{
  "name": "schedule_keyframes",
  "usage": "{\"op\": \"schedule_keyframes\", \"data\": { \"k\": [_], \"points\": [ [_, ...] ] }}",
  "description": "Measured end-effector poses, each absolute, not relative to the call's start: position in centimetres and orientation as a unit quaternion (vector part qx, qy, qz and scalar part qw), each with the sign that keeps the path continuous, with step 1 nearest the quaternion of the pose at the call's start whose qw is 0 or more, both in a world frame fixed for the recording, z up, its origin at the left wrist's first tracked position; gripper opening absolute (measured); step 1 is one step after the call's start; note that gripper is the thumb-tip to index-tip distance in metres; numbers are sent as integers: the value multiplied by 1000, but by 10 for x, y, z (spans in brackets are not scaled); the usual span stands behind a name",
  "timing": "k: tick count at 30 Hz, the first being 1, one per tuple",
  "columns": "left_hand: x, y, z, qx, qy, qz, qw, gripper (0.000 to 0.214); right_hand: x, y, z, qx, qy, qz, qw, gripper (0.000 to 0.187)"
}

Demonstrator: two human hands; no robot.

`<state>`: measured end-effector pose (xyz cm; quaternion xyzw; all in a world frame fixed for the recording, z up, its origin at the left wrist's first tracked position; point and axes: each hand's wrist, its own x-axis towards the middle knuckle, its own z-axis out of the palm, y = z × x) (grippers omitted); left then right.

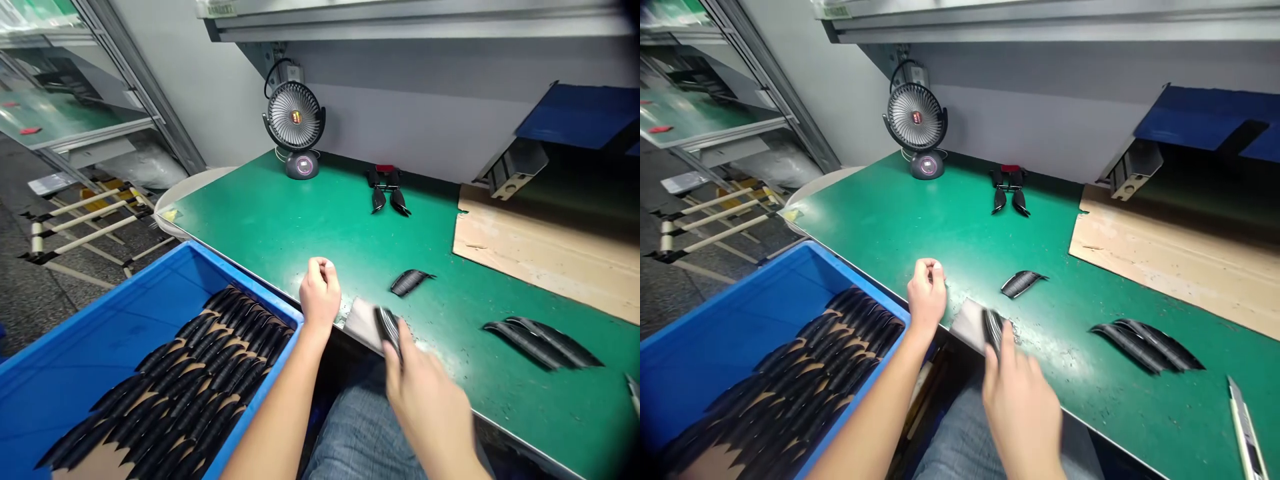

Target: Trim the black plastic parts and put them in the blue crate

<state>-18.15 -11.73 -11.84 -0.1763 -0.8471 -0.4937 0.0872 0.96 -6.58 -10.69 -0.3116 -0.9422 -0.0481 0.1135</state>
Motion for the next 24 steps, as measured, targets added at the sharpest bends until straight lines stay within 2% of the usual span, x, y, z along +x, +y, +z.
{"op": "schedule_keyframes", "data": {
  "k": [14,19,24],
  "points": [
    [-180,-117,-120,-180,-851,-485,93,17,11,-60,-104,-294,-950,-51,96,43],
    [-180,-115,-120,-181,-850,-486,90,16,5,-57,-100,-276,-949,-58,142,43],
    [-179,-112,-118,-180,-848,-490,93,16,21,-52,-91,-263,-958,-21,110,43]
  ]
}}
